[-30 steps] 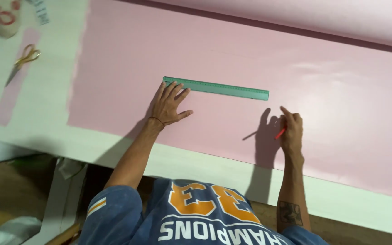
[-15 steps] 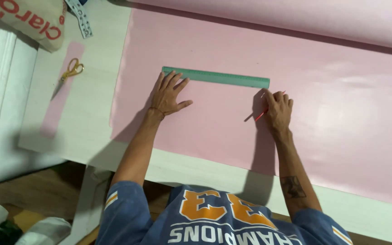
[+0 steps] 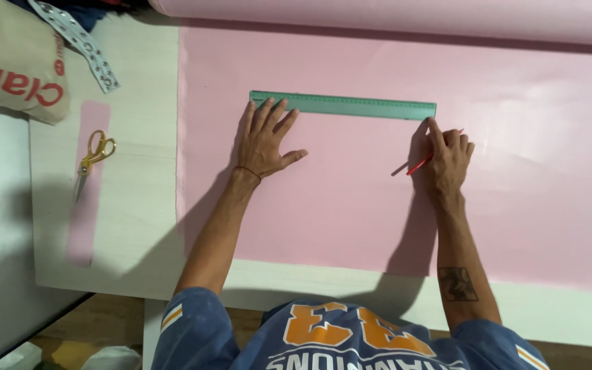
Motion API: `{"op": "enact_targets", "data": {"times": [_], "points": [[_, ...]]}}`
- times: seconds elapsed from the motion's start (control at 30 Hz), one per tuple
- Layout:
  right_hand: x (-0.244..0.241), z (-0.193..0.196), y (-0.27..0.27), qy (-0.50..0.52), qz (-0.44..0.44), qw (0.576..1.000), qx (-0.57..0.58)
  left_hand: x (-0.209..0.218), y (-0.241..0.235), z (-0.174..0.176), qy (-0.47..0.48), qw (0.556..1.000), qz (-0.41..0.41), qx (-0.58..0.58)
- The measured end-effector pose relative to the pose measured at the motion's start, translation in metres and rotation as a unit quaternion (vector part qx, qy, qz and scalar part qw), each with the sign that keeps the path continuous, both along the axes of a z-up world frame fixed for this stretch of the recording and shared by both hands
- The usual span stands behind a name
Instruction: Measure and mark a large pink leather sheet using a ruler and a pencil on a cutting table.
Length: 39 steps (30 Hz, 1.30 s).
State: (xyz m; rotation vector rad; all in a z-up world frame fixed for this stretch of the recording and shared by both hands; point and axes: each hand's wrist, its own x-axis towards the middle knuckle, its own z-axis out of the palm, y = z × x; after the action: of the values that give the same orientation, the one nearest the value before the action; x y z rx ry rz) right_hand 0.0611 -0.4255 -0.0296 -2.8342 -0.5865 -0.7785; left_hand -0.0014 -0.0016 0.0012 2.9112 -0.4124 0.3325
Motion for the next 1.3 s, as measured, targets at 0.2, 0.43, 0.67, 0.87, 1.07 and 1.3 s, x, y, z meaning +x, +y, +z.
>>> {"op": "enact_targets", "data": {"times": [0.2,0.43,0.67,0.87,1.07,1.3], "points": [[-0.003,0.015,0.007,0.038,0.003,0.999,0.013,0.002,-0.002,0.001,-0.022,1.0,0.008,0.017],[-0.001,0.002,0.002,0.051,-0.007,0.998,0.019,0.001,-0.002,-0.002,-0.031,0.999,0.001,-0.008],[-0.001,0.001,0.001,0.056,0.0,0.998,0.03,0.003,0.0,-0.002,-0.037,0.999,0.0,-0.003],[-0.001,0.002,0.001,0.044,0.002,0.999,0.028,0.003,-0.002,-0.002,-0.04,0.999,0.001,0.005],[-0.001,0.005,0.006,0.041,-0.002,0.999,0.036,0.003,-0.001,-0.003,-0.049,0.999,0.004,0.016],[0.01,-0.016,-0.011,0.073,0.069,0.98,0.173,0.003,-0.001,-0.005,-0.048,0.999,0.004,0.002]]}}
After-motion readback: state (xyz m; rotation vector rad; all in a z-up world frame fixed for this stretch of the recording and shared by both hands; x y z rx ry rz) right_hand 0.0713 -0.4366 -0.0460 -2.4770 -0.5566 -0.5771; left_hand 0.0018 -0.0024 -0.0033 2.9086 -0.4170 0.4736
